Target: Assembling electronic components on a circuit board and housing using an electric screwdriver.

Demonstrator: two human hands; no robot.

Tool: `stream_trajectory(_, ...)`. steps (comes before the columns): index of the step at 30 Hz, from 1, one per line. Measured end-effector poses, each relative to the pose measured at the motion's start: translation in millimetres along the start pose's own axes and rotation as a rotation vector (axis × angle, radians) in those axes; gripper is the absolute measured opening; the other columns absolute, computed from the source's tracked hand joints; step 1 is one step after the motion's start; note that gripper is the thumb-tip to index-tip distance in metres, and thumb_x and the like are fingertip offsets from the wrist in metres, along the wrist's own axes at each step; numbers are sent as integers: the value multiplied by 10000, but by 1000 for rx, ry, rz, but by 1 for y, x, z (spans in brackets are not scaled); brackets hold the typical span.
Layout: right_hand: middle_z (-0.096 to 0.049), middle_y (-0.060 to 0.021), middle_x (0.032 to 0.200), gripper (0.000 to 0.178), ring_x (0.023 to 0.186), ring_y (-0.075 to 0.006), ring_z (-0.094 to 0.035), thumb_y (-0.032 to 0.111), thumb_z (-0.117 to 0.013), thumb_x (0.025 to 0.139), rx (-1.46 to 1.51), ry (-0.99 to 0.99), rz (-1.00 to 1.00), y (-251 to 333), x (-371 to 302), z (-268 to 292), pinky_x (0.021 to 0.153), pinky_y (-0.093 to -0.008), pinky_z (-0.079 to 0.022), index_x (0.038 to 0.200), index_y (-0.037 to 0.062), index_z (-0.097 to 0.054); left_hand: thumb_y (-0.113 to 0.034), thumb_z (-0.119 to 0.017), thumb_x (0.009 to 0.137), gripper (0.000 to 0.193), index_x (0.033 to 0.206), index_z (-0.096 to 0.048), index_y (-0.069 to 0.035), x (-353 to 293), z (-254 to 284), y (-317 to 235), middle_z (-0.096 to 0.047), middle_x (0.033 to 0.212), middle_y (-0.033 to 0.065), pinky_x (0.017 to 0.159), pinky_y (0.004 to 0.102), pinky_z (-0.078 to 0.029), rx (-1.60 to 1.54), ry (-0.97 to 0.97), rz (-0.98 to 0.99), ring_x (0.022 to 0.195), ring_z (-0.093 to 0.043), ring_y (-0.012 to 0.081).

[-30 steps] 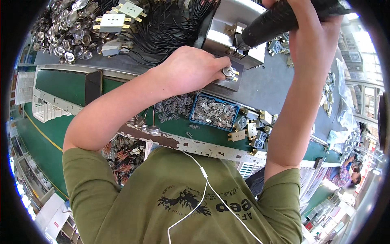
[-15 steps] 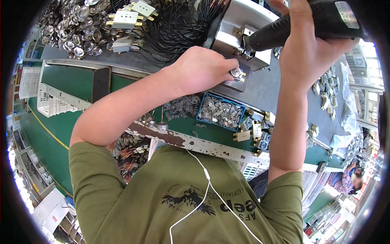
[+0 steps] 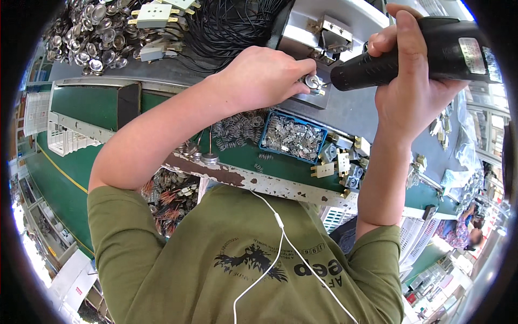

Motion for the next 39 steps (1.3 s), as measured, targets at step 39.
stream_trajectory(39,-640,-157,738,252,623,-211,-610,-29,-642,952,390,394,154,-10,32,59,647,-365,-544,1145,-184,-595,-216,-704,849,212,1042,-649,-147,-13,2,-27,-653,844,17,756,352,-513,256,-393,-221,881,-666,215)
Point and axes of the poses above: each hand's wrist, its own x-axis towards the middle knuckle, its own z-axis out of the back of the hand, y = z × x, the point moved 1 cm from there along x, towards the middle knuckle
